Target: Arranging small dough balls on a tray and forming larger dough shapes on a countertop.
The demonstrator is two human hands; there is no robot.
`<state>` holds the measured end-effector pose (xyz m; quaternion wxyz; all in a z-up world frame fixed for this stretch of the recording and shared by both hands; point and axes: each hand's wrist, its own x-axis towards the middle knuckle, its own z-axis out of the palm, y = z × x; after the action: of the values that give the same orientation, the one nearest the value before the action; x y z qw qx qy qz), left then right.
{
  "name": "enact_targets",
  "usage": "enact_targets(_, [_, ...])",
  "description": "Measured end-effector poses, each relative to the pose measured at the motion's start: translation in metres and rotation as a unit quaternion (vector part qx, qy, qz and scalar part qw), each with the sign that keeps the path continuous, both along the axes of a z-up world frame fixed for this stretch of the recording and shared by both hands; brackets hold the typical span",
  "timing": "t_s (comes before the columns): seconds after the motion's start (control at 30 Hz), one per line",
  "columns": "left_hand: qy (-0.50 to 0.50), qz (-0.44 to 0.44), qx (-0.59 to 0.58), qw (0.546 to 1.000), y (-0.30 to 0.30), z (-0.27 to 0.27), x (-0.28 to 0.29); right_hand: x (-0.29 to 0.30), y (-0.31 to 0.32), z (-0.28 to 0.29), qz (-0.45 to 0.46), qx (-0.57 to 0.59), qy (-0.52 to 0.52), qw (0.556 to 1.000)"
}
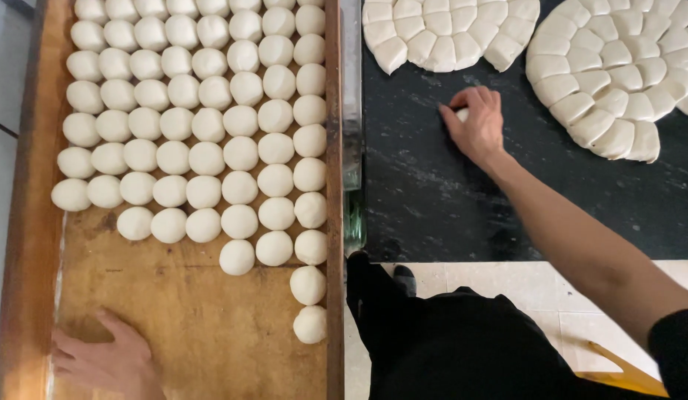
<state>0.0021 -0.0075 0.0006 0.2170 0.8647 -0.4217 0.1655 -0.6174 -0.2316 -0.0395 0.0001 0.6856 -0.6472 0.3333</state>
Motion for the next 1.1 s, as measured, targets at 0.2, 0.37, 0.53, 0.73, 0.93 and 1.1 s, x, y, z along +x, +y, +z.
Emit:
enact_targets(0.2, [0.029, 0.009, 0.015, 0.999, 0.001, 0.008, -0.004, 0.046, 0.079, 0.040, 0.161, 0.031, -0.006, 0.986])
enact_targets(0.37, [-0.003, 0.000, 0.001, 1.000, 0.003, 0.009, -0.009, -0.026, 0.056, 0.007, 0.109, 0.034, 0.051, 0.992])
enact_targets(0.53, [-0.005, -0.020, -0.012, 1.000, 0.004, -0.003, 0.004, -0.001, 0.003, 0.004, 0.011, -0.065, 0.008, 0.998])
enact_targets(0.73, [-0.023, -0.047, -0.029, 0.998, 0.003, 0.001, -0.001, 0.012, 0.082, 0.028, 0.107, 0.040, -0.011, 0.993])
enact_targets(0.93, [0.036, 0.021, -0.006, 0.999, 0.000, 0.002, 0.000, -0.048, 0.021, -0.009, 0.038, -0.018, 0.054, 0.998])
enact_targets(1.1, [0.023, -0.009, -0.033, 0.999, 0.004, 0.003, 0.000, -0.006, 0.023, -0.005, -0.003, 0.006, 0.027, 1.000])
